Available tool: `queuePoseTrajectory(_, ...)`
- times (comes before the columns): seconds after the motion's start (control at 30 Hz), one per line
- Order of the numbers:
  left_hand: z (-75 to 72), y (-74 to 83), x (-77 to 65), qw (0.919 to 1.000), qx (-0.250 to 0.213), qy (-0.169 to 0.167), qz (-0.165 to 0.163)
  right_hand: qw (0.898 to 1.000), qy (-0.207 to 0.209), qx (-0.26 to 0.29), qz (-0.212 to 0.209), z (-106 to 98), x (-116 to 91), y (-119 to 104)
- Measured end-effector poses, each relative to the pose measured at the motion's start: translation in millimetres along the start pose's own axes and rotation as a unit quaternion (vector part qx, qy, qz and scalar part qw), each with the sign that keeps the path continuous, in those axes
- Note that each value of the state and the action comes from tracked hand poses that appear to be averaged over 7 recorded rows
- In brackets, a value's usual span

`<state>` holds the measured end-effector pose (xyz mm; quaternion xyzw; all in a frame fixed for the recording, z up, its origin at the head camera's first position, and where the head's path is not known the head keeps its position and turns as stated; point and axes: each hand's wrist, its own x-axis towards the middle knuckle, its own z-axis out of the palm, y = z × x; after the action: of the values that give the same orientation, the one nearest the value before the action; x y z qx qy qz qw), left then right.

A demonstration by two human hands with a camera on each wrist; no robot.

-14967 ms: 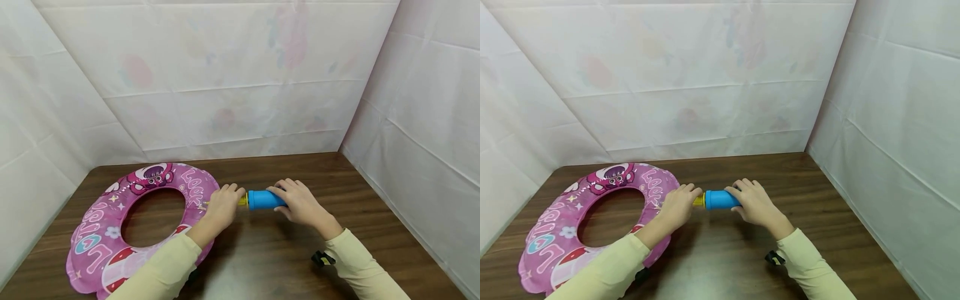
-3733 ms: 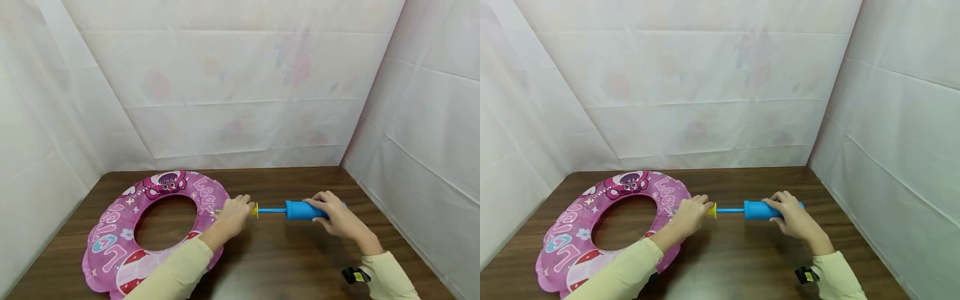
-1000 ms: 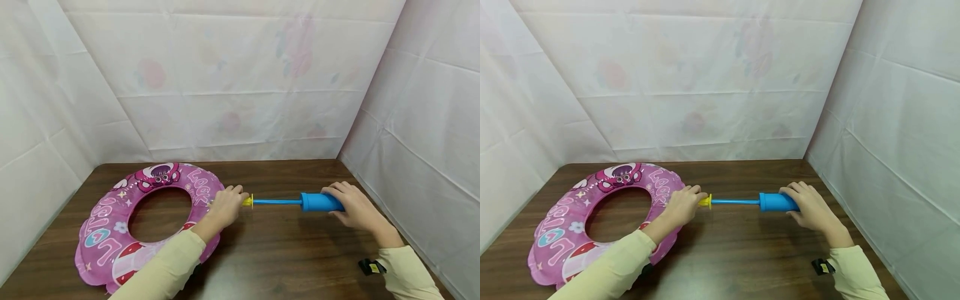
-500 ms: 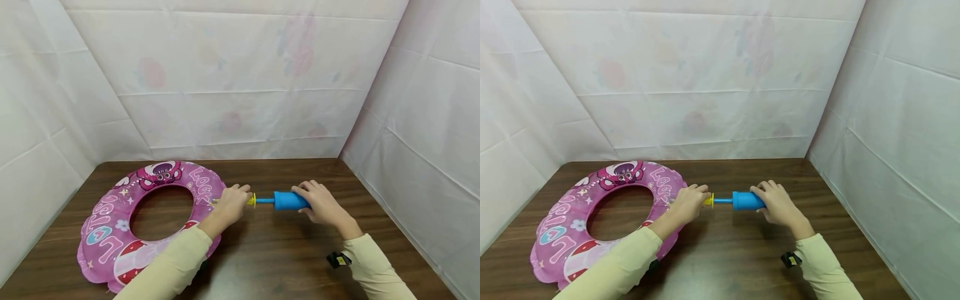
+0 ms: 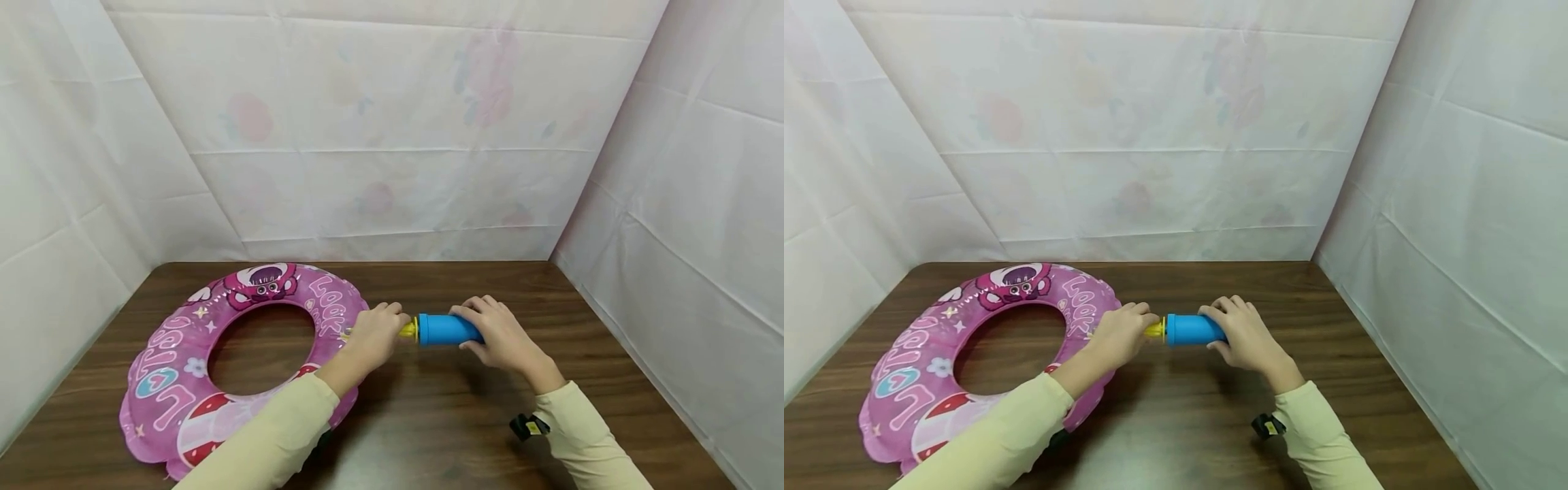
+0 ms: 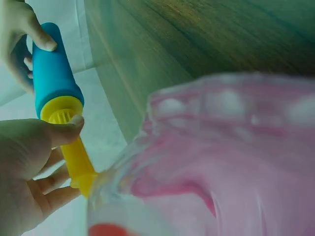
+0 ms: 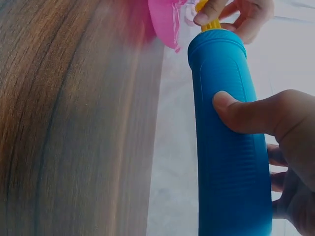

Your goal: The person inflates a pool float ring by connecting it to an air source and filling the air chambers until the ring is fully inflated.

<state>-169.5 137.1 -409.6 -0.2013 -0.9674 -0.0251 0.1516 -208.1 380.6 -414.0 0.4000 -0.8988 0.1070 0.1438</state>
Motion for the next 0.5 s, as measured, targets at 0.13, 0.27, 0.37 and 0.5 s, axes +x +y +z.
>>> queuePoseTrajectory(0.13,-11.4,-6.3,-8.1,0.9993,-0.017,-0.025,-0.021,1.0,-0.006,0.014,0.002,2.2,-0.5,0.8)
queuePoseTrajectory(0.27,-29.2,-26.0,-22.8,0.9964,-0.048,-0.057,-0.04,1.0,-0.01,0.028,0.001,6.7,-1.3,0.0)
queuePoseTrajectory(0.37,-39.7,-45.5,-35.5,0.9933,-0.068,-0.081,-0.048,0.999,-0.01,0.039,-0.001,9.5,-2.6,0.4)
queuePoseTrajectory(0.5,-45.1,-65.4,-50.5,0.9877,-0.094,-0.106,-0.067,0.999,-0.013,0.05,0.0,12.6,-4.6,3.3)
